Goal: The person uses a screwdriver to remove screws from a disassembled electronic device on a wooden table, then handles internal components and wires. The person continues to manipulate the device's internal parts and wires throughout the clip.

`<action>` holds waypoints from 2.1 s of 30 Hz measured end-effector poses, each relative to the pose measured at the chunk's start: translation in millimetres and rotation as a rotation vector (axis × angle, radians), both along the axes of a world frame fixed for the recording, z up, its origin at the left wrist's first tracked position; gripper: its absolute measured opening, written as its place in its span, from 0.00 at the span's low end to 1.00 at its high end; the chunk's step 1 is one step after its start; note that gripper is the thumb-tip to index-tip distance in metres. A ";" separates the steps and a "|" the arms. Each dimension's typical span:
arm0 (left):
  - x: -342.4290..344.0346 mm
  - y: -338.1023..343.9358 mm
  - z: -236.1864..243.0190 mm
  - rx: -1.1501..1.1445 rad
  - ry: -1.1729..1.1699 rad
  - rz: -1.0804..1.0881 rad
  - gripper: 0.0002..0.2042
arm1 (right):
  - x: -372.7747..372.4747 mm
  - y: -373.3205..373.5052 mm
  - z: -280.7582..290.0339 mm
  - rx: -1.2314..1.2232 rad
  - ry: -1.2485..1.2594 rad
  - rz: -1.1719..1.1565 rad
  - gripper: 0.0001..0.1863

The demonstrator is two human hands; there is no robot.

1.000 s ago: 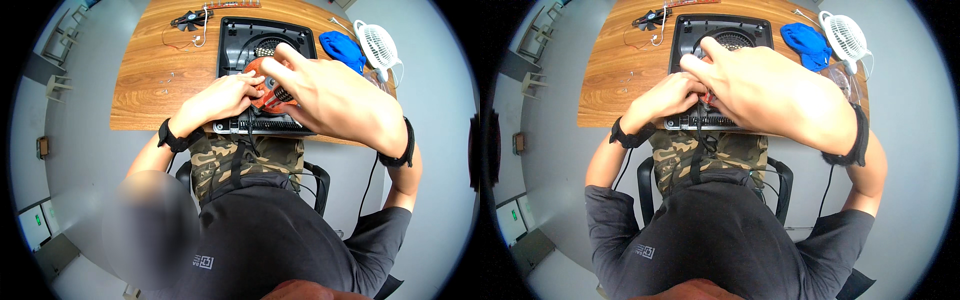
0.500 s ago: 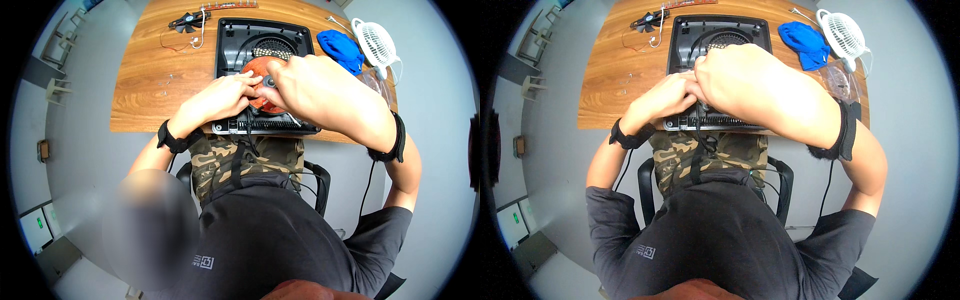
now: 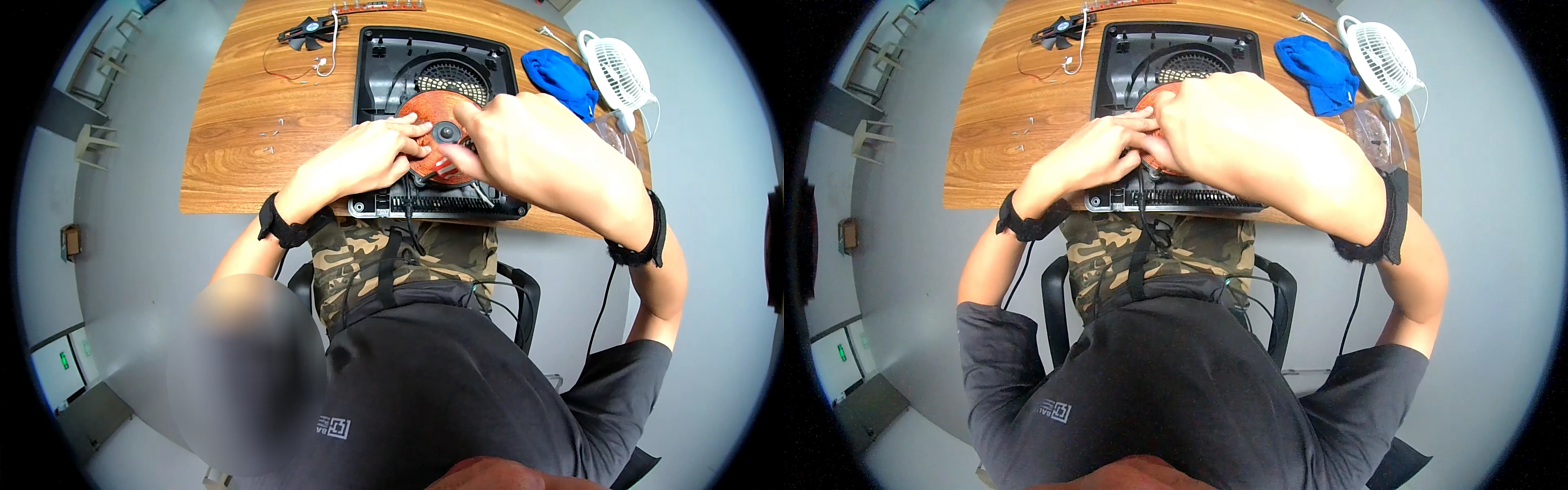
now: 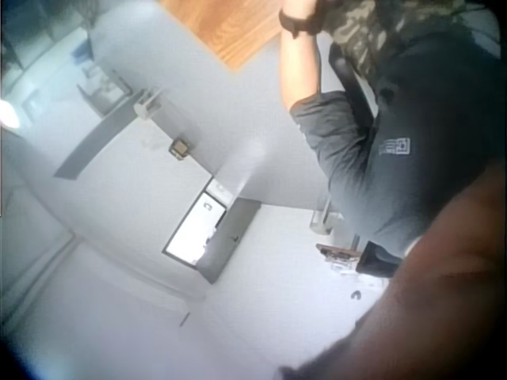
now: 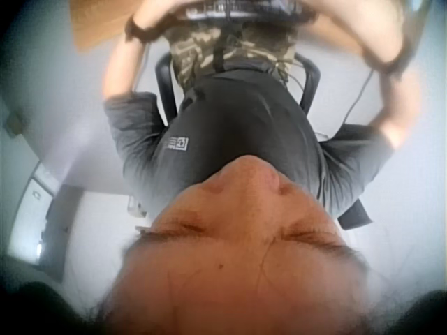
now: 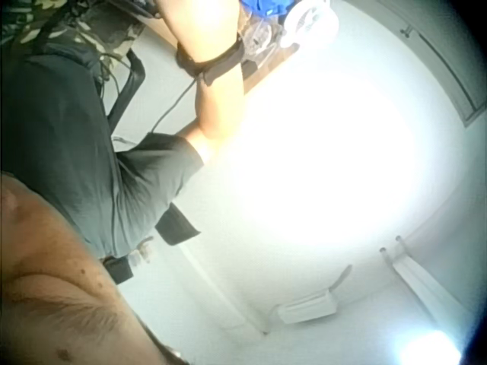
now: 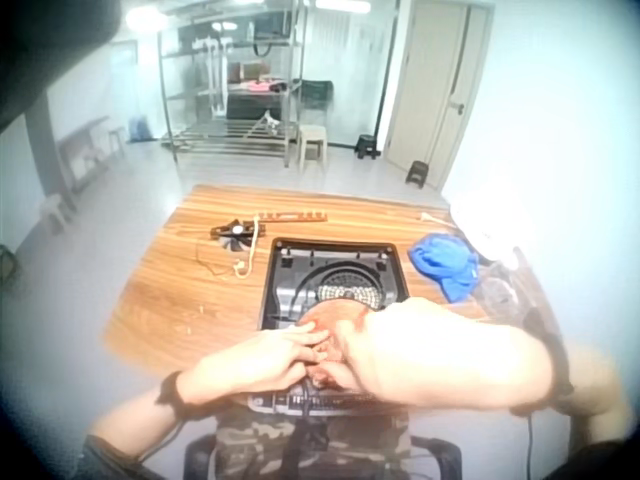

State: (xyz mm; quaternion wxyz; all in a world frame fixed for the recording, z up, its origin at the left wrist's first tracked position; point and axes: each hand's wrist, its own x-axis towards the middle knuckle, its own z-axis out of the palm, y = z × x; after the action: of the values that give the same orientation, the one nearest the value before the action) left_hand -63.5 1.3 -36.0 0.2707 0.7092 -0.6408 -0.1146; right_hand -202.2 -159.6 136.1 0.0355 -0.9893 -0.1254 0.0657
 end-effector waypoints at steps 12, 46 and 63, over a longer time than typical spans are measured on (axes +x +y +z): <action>-9.1 2.8 21.9 0.161 0.039 0.052 0.14 | -8.8 -7.9 15.8 0.041 -0.004 0.264 0.20; 4.7 3.9 9.0 0.088 0.082 -0.053 0.16 | 2.1 -4.2 -0.4 0.068 -0.059 0.216 0.19; 102.2 132.3 -2.3 0.220 -0.061 0.646 0.08 | 7.4 -2.5 1.4 0.059 -0.022 0.193 0.20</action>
State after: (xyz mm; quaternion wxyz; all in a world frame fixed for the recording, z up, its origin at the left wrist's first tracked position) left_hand 38.8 133.6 -38.3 0.1955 0.9036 -0.3747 -0.0702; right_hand -194.7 -162.1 137.5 0.0568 -0.9718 -0.2221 0.0543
